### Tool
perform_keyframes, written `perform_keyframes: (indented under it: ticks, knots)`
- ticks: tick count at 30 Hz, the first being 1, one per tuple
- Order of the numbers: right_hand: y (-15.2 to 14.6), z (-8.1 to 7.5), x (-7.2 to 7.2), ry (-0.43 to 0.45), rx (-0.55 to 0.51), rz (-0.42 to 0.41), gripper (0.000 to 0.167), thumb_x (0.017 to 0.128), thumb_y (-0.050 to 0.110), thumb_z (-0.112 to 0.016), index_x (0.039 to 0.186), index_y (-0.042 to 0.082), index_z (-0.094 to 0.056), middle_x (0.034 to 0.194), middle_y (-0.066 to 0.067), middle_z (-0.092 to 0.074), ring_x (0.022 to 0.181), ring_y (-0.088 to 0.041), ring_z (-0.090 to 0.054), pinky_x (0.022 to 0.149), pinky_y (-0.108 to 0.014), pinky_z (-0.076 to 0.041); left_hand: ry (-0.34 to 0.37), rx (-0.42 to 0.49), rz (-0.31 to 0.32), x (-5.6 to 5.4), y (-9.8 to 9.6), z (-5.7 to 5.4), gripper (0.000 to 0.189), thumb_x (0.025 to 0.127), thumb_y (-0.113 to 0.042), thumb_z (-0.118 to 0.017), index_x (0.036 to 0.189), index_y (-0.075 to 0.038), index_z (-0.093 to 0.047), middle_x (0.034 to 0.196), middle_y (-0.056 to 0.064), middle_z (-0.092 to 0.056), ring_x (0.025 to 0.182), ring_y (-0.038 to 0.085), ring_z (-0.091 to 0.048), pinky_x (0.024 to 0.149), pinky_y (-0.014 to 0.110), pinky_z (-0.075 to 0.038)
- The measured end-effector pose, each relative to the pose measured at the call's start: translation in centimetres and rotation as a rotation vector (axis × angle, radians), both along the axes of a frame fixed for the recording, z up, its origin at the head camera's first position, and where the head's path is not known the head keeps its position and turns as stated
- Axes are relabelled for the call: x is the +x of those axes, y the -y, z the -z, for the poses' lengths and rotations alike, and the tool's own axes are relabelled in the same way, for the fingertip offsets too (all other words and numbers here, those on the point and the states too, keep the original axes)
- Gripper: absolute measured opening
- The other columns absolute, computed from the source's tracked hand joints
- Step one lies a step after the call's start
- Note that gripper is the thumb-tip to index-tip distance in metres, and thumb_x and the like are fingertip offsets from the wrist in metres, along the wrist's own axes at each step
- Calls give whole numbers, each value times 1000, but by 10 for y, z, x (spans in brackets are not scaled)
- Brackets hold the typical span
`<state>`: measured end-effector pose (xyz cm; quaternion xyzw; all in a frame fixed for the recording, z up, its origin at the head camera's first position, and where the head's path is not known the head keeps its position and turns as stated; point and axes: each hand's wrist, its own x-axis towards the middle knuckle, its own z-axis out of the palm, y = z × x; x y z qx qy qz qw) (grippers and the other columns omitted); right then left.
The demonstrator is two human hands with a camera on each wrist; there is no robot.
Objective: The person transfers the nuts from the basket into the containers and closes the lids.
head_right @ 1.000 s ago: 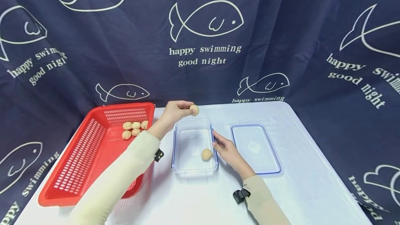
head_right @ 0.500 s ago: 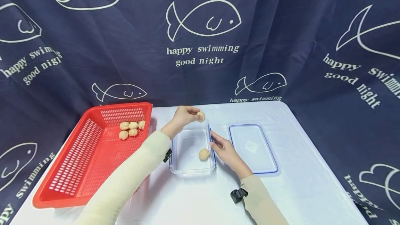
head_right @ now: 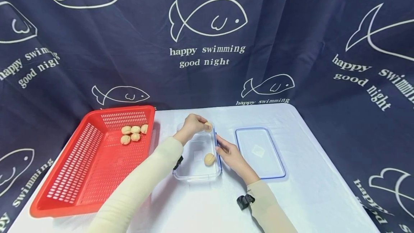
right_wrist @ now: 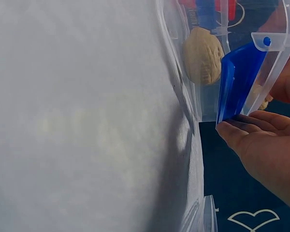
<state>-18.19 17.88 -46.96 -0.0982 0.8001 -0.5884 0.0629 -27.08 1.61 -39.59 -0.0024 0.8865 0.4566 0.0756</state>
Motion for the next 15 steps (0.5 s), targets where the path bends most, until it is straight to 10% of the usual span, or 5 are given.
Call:
perform_keyframes:
  ticks: [15]
  knots:
    - [0, -1, 2, 9, -13, 9, 54, 99, 15, -52, 147, -1, -32, 151, -19, -32, 139, -32, -31, 111, -36, -27, 58, -227, 5, -3, -11, 4, 33, 67, -14, -86, 91, 3, -72, 91, 13, -71, 81, 23, -64, 81, 31, -55]
